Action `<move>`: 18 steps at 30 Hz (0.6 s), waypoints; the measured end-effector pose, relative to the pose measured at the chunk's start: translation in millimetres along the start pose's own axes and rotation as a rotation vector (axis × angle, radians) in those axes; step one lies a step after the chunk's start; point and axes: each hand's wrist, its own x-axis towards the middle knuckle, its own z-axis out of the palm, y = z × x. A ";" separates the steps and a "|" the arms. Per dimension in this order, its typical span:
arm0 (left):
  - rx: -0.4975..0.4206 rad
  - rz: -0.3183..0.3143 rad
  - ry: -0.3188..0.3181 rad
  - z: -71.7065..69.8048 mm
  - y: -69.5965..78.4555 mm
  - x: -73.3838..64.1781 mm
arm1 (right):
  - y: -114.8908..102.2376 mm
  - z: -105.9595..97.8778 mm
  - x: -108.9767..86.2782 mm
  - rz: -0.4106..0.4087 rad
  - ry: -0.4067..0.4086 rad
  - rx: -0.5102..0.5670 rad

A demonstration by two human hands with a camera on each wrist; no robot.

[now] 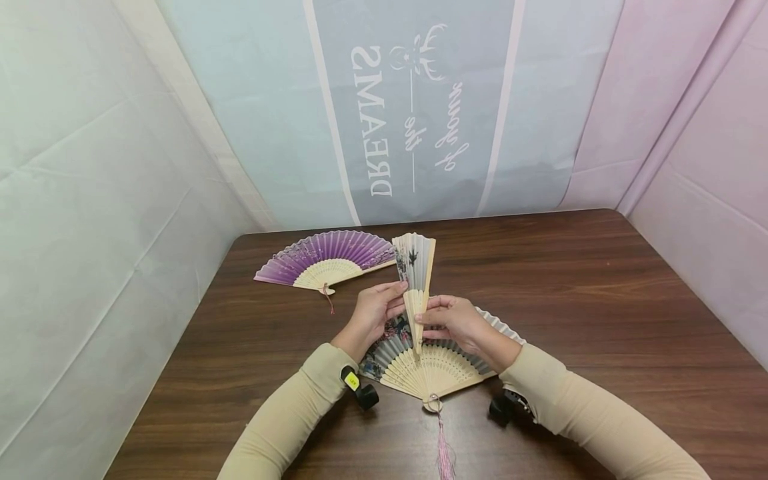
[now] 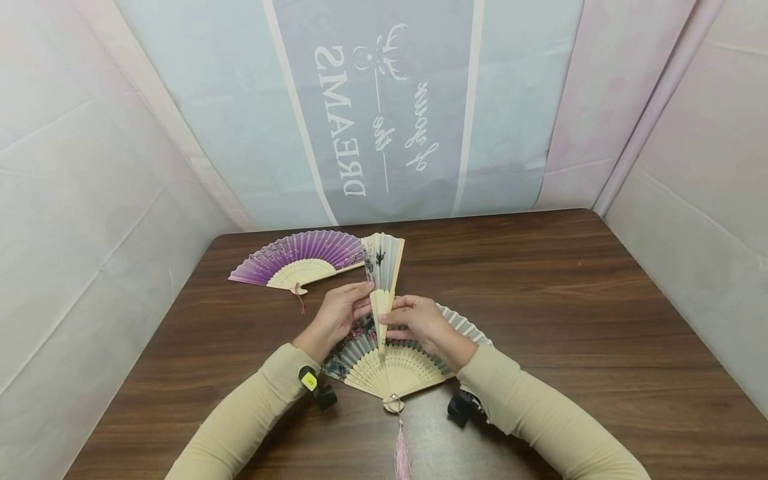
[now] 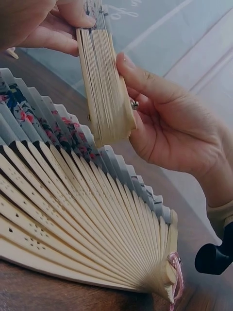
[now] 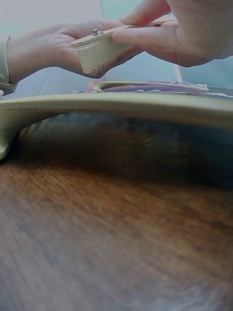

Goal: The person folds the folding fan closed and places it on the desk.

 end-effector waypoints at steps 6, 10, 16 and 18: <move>-0.032 0.016 -0.001 -0.5 2.2 2.3 | -1.9 -1.1 -1.1 0.003 -0.009 0.047; -0.038 0.020 0.004 -0.1 4.0 1.4 | -3.9 -2.5 -1.7 0.017 -0.019 0.068; -0.035 0.008 0.021 0.7 4.9 1.1 | -5.1 -3.1 -1.2 0.028 -0.022 0.073; -0.034 0.001 0.022 0.9 4.6 1.8 | -5.2 -3.1 -1.0 0.026 -0.020 0.074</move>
